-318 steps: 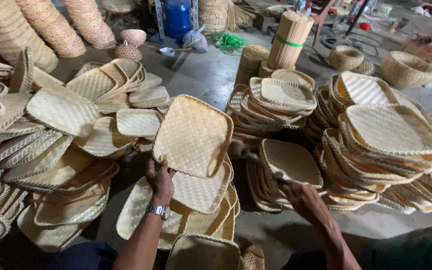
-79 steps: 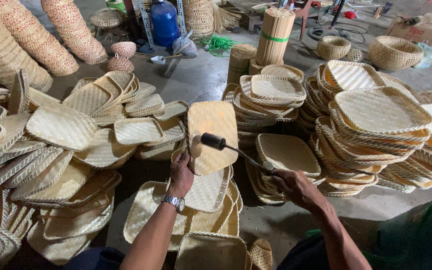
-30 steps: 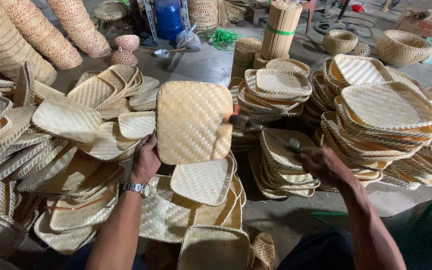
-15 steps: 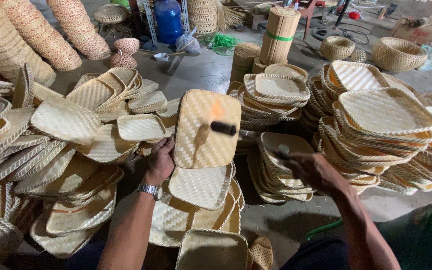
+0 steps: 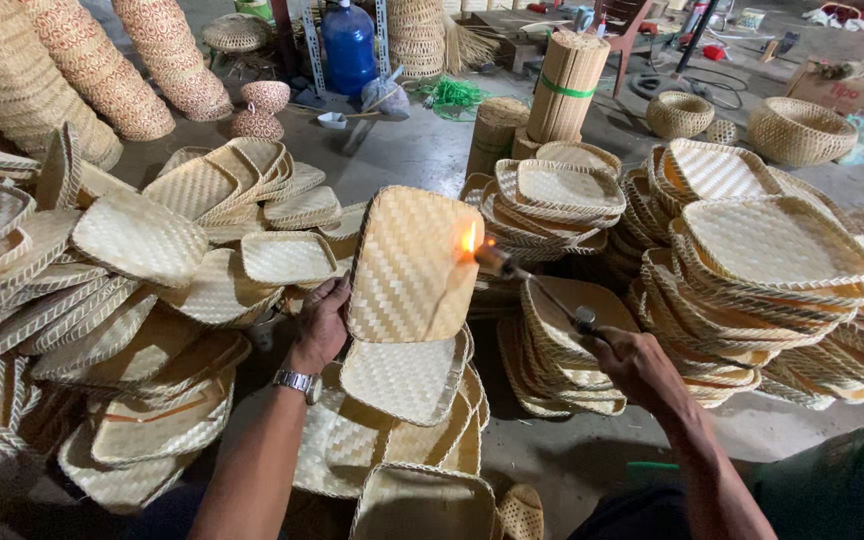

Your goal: The person uses a handheld blowtorch to apply heat to the surface of woven baskets. They pick up a basket from a stack, move the flame over the basket's surface, and then place it back down. This process is repeated for multiple baskets in a workshop setting.

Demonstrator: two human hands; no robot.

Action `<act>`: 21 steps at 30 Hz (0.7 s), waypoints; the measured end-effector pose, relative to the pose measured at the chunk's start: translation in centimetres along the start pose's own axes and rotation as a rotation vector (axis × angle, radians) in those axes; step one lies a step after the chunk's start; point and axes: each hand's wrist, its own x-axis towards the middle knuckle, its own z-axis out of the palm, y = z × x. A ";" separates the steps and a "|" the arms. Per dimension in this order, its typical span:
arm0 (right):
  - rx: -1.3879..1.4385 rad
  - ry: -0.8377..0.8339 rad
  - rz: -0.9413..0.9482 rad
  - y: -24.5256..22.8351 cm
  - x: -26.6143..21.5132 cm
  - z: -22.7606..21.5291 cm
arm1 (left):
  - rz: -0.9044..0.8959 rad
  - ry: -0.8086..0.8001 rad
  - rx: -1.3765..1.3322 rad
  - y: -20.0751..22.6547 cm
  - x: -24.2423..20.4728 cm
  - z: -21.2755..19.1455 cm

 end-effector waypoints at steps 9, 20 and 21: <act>0.062 0.033 -0.352 -5.3 2.0 -0.4 | -0.004 -0.054 0.006 -4.0 0.7 0.8; -0.106 -0.079 -0.206 -4.4 -2.1 0.2 | -0.024 0.037 -0.082 -2.0 1.1 1.6; -0.164 -0.031 -0.150 -3.9 -2.1 0.4 | -0.022 0.036 -0.080 -2.2 1.1 1.7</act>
